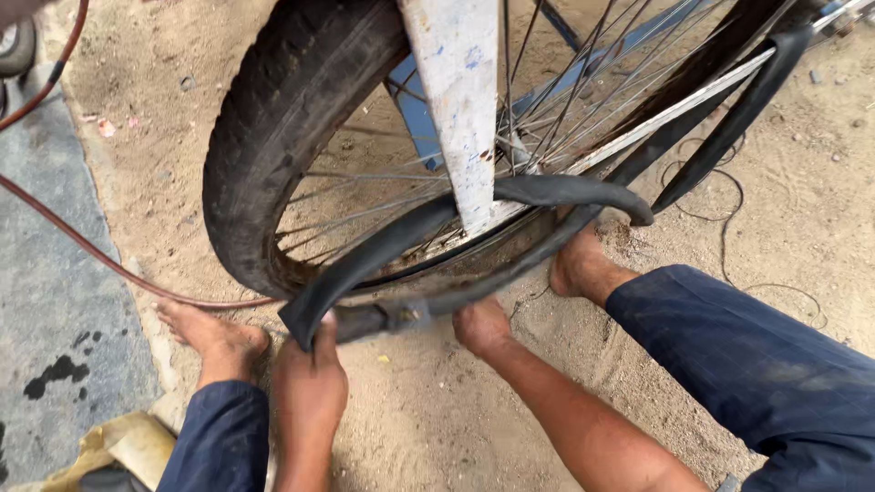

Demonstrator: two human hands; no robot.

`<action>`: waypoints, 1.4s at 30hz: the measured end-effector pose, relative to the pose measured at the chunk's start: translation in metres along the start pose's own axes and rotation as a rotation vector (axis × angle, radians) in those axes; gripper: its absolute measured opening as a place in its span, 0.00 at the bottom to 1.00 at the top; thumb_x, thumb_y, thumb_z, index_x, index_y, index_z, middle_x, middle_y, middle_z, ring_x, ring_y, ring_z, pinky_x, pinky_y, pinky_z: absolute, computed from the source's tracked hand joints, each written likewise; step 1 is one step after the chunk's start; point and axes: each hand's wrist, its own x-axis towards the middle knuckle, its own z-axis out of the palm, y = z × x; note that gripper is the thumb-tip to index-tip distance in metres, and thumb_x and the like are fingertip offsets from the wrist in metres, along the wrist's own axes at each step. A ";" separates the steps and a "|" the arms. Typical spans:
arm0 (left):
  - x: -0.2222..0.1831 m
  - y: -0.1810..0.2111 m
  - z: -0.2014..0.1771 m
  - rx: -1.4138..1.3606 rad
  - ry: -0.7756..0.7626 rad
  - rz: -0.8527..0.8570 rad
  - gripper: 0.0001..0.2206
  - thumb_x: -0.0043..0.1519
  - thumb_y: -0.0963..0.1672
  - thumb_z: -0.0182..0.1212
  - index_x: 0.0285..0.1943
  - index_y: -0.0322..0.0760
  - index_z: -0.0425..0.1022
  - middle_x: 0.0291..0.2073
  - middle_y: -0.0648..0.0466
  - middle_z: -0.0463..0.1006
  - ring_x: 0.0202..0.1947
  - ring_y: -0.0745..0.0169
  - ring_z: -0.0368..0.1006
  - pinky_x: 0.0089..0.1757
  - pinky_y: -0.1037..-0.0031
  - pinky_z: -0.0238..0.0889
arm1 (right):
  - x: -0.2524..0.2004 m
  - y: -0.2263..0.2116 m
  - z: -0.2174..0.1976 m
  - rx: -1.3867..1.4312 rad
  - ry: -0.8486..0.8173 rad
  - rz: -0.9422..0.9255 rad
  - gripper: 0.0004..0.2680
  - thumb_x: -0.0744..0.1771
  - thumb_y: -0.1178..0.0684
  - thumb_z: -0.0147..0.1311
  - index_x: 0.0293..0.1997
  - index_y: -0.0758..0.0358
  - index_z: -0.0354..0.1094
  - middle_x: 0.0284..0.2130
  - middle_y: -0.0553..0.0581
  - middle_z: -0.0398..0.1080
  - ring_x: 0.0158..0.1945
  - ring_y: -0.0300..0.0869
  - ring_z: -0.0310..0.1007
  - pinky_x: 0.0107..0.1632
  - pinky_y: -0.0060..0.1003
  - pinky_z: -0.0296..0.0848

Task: The person patches a bicycle inner tube by cutting a rubber strip with shears, applying adhesive to the tube, and pressing the strip onto the puncture while working on the floor.

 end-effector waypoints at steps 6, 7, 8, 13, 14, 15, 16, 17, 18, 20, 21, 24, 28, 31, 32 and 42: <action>-0.013 0.030 -0.023 -0.191 0.735 0.922 0.08 0.74 0.44 0.59 0.51 0.34 0.77 0.61 0.30 0.63 0.63 0.28 0.66 0.56 0.61 0.67 | 0.040 0.003 -0.026 -0.367 0.037 -0.075 0.23 0.66 0.54 0.46 0.69 0.72 0.49 0.66 0.69 0.58 0.70 0.61 0.54 0.67 0.54 0.53; -0.018 0.041 -0.030 -0.128 0.778 0.986 0.07 0.71 0.44 0.61 0.49 0.35 0.77 0.59 0.29 0.63 0.62 0.25 0.65 0.57 0.58 0.65 | 0.053 0.005 -0.029 -0.392 -0.014 -0.062 0.22 0.67 0.54 0.45 0.69 0.72 0.50 0.65 0.69 0.58 0.69 0.60 0.53 0.68 0.54 0.51; -0.023 0.052 -0.036 -0.065 0.822 1.050 0.06 0.67 0.43 0.63 0.47 0.36 0.78 0.57 0.28 0.64 0.61 0.22 0.65 0.57 0.54 0.63 | 0.066 0.006 -0.033 -0.417 -0.064 -0.048 0.21 0.68 0.54 0.44 0.69 0.73 0.50 0.64 0.68 0.58 0.69 0.58 0.52 0.69 0.55 0.50; -0.037 0.065 -0.097 0.338 0.779 1.268 0.12 0.64 0.47 0.61 0.51 0.37 0.72 0.56 0.31 0.61 0.60 0.27 0.60 0.58 0.52 0.57 | 0.094 0.008 -0.051 -0.231 -0.299 0.138 0.16 0.71 0.62 0.40 0.64 0.54 0.67 0.62 0.63 0.68 0.66 0.50 0.67 0.74 0.48 0.58; -0.031 0.063 -0.101 0.345 0.774 1.232 0.13 0.64 0.48 0.60 0.53 0.37 0.70 0.57 0.32 0.59 0.61 0.29 0.58 0.59 0.53 0.56 | 0.097 0.008 -0.052 -0.244 -0.302 0.143 0.14 0.71 0.62 0.41 0.62 0.55 0.70 0.61 0.63 0.70 0.64 0.51 0.71 0.72 0.45 0.65; -0.021 0.060 -0.101 0.342 0.767 1.183 0.15 0.64 0.48 0.58 0.54 0.37 0.68 0.58 0.33 0.57 0.62 0.31 0.56 0.59 0.54 0.54 | 0.098 0.009 -0.052 -0.300 -0.203 0.040 0.14 0.69 0.61 0.44 0.60 0.54 0.70 0.62 0.63 0.69 0.65 0.53 0.68 0.70 0.48 0.62; -0.008 0.053 -0.095 0.304 0.761 1.122 0.16 0.64 0.49 0.57 0.56 0.38 0.66 0.59 0.34 0.56 0.63 0.33 0.54 0.60 0.55 0.52 | 0.098 0.010 -0.051 -0.356 -0.106 -0.065 0.15 0.67 0.60 0.47 0.59 0.53 0.70 0.63 0.62 0.67 0.66 0.54 0.65 0.69 0.51 0.59; 0.003 0.049 -0.090 0.265 0.755 1.058 0.17 0.65 0.50 0.55 0.57 0.38 0.63 0.61 0.35 0.54 0.64 0.35 0.52 0.61 0.55 0.51 | 0.099 0.013 -0.051 -0.413 -0.007 -0.172 0.15 0.64 0.60 0.50 0.57 0.51 0.70 0.63 0.61 0.66 0.67 0.56 0.61 0.68 0.53 0.56; 0.014 0.046 -0.087 0.213 0.750 0.990 0.19 0.65 0.50 0.54 0.59 0.38 0.61 0.62 0.36 0.52 0.65 0.37 0.50 0.61 0.56 0.49 | 0.102 0.016 -0.049 -0.321 -0.042 -0.096 0.14 0.66 0.58 0.49 0.58 0.52 0.69 0.63 0.62 0.66 0.66 0.55 0.63 0.68 0.52 0.58; 0.040 0.033 -0.074 0.038 0.735 0.826 0.21 0.65 0.52 0.50 0.62 0.38 0.57 0.64 0.39 0.48 0.67 0.40 0.46 0.62 0.58 0.46 | 0.108 0.025 -0.037 -0.134 -0.117 0.059 0.11 0.70 0.54 0.47 0.58 0.54 0.69 0.61 0.63 0.67 0.65 0.54 0.67 0.70 0.48 0.61; 0.052 0.025 -0.067 -0.067 0.723 0.729 0.22 0.65 0.52 0.49 0.63 0.39 0.54 0.65 0.40 0.47 0.68 0.42 0.44 0.63 0.59 0.44 | 0.111 0.033 -0.028 -0.123 -0.104 0.046 0.11 0.71 0.54 0.46 0.59 0.54 0.69 0.61 0.62 0.67 0.65 0.54 0.67 0.69 0.47 0.63; 0.091 0.006 -0.052 -0.426 0.672 0.366 0.26 0.66 0.54 0.44 0.68 0.39 0.48 0.69 0.43 0.41 0.71 0.48 0.39 0.65 0.62 0.39 | 0.126 0.049 0.001 -0.221 0.023 -0.042 0.12 0.70 0.51 0.44 0.58 0.54 0.69 0.61 0.63 0.68 0.64 0.54 0.67 0.65 0.50 0.65; 0.141 -0.004 -0.035 -0.836 0.515 -0.039 0.31 0.66 0.57 0.38 0.74 0.40 0.38 0.74 0.48 0.34 0.74 0.55 0.31 0.67 0.65 0.33 | 0.126 0.047 -0.002 -0.374 -0.161 0.036 0.12 0.71 0.53 0.41 0.57 0.58 0.70 0.57 0.63 0.72 0.59 0.52 0.74 0.61 0.49 0.72; 0.154 -0.027 -0.025 -1.004 0.431 -0.230 0.35 0.67 0.59 0.33 0.78 0.41 0.32 0.77 0.51 0.28 0.77 0.61 0.25 0.69 0.68 0.28 | 0.092 0.027 -0.027 -0.330 -0.329 0.022 0.11 0.74 0.50 0.39 0.58 0.57 0.69 0.54 0.63 0.75 0.56 0.52 0.76 0.60 0.48 0.74; 0.159 -0.035 -0.022 -1.051 0.409 -0.287 0.37 0.67 0.59 0.32 0.79 0.41 0.29 0.78 0.52 0.26 0.78 0.63 0.23 0.70 0.68 0.26 | 0.084 0.019 -0.034 -0.330 -0.315 -0.027 0.11 0.75 0.48 0.40 0.58 0.55 0.69 0.53 0.63 0.75 0.56 0.54 0.75 0.60 0.49 0.72; 0.181 -0.065 -0.019 -0.833 0.411 -0.220 0.31 0.67 0.55 0.35 0.76 0.39 0.37 0.72 0.51 0.36 0.72 0.61 0.32 0.65 0.70 0.33 | 0.051 -0.085 -0.009 -0.012 0.069 -0.344 0.12 0.69 0.48 0.50 0.55 0.63 0.70 0.54 0.61 0.71 0.59 0.51 0.70 0.67 0.48 0.64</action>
